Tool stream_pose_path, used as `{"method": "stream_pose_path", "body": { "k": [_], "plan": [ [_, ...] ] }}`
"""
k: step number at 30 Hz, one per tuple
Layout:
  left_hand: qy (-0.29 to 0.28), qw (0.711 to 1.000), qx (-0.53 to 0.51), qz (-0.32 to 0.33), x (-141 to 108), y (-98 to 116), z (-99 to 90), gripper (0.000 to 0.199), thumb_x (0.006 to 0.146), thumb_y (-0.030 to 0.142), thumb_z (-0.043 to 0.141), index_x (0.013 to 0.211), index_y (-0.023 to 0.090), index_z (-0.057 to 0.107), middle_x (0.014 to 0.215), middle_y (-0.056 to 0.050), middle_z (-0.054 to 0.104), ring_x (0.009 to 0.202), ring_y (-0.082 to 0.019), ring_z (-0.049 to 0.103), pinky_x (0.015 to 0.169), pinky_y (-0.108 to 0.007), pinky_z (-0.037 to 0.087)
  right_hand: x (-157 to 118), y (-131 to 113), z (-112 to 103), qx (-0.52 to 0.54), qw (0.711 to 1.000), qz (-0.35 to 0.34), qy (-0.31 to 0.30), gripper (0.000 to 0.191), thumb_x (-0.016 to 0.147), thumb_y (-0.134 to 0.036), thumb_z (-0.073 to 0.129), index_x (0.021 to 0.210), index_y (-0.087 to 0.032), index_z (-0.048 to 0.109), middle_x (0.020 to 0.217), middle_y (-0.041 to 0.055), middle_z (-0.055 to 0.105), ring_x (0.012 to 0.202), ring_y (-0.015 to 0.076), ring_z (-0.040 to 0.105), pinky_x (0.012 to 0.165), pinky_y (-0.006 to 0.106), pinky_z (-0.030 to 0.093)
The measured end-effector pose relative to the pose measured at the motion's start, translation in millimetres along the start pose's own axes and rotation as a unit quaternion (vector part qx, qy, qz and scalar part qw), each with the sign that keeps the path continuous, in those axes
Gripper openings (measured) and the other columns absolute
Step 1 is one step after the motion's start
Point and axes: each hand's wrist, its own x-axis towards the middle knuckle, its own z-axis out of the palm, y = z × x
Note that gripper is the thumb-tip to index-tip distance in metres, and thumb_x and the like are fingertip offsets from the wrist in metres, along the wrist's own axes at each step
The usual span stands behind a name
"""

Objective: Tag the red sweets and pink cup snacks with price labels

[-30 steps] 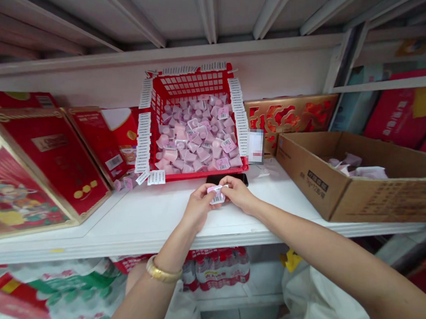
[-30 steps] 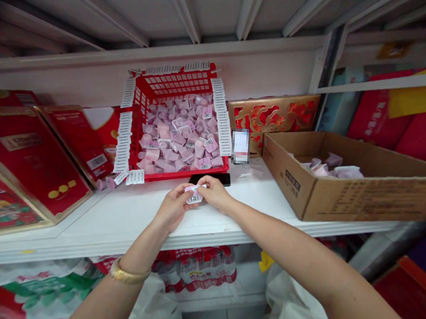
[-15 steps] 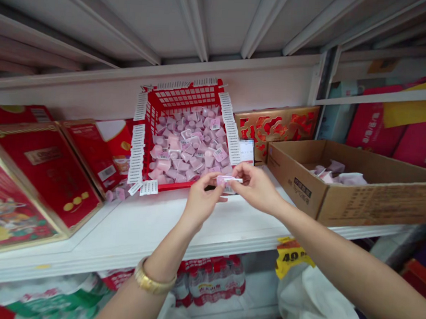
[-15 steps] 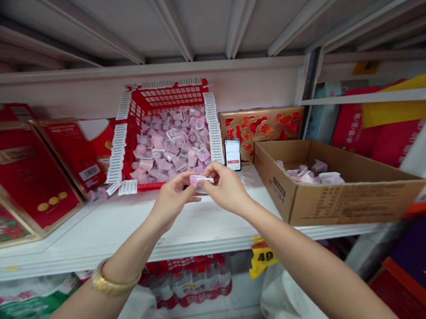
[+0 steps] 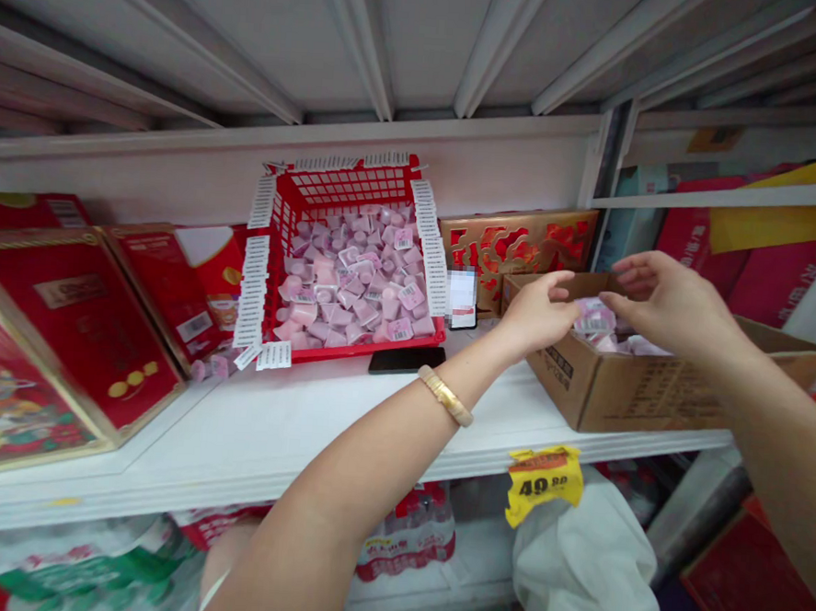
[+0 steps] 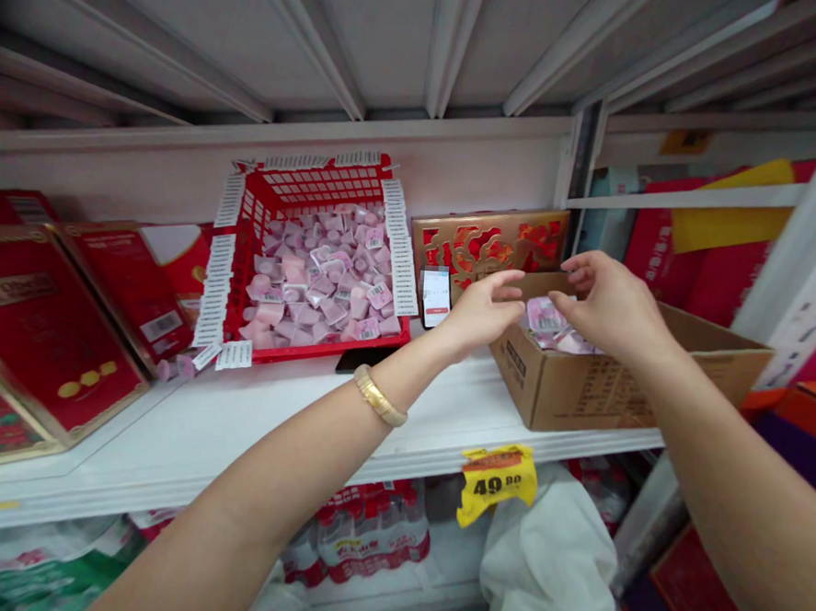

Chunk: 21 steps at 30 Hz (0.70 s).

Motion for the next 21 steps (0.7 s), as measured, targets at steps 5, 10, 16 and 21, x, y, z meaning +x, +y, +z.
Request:
{"method": "stream_pose_path", "body": {
  "k": [5, 10, 16, 21],
  "plan": [
    [0.030, 0.998, 0.054, 0.025, -26, -20, -28.7, 0.043, 0.073, 0.005, 0.055, 0.114, 0.015, 0.064, 0.106, -0.012, 0.068, 0.084, -0.016, 0.065, 0.084, -0.032, 0.052, -13, -19, 19, -0.088, 0.995, -0.040, -0.013, 0.023, 0.072, -0.031, 0.067, 0.094, -0.024, 0.064, 0.091, 0.0085, 0.066, 0.076, 0.0225, 0.064, 0.072, 0.040, 0.053],
    [0.137, 0.978, 0.147, 0.059, -56, -33, -105.8, 0.038, 0.072, 0.005, 0.054, 0.107, 0.013, 0.068, 0.105, -0.013, 0.070, 0.085, -0.019, 0.066, 0.084, -0.032, 0.052, -22, -80, 76, -0.004, 0.989, -0.131, -0.073, 0.016, 0.076, -0.029, 0.062, 0.090, -0.021, 0.066, 0.086, 0.0060, 0.066, 0.074, 0.0191, 0.063, 0.071, 0.033, 0.050],
    [0.258, 0.915, 0.309, 0.021, -80, -37, -217.5, 0.044, 0.066, 0.001, 0.053, 0.105, 0.013, 0.070, 0.103, -0.013, 0.071, 0.084, -0.022, 0.066, 0.087, -0.036, 0.050, -23, -146, 172, 0.045, 0.959, -0.168, -0.225, 0.019, 0.076, -0.018, 0.059, 0.093, -0.019, 0.068, 0.091, 0.0063, 0.071, 0.081, 0.0194, 0.065, 0.077, 0.029, 0.048],
    [0.313, 0.880, 0.355, -0.022, -92, -50, -275.9, 0.039, 0.060, -0.001, 0.055, 0.092, 0.012, 0.072, 0.097, -0.015, 0.071, 0.098, -0.030, 0.064, 0.097, -0.041, 0.044, -14, -182, 243, -0.014, 0.936, -0.175, -0.306, 0.027, 0.078, -0.014, 0.059, 0.102, -0.019, 0.070, 0.107, 0.0105, 0.071, 0.096, 0.0225, 0.065, 0.085, 0.029, 0.046]
  ]
}}
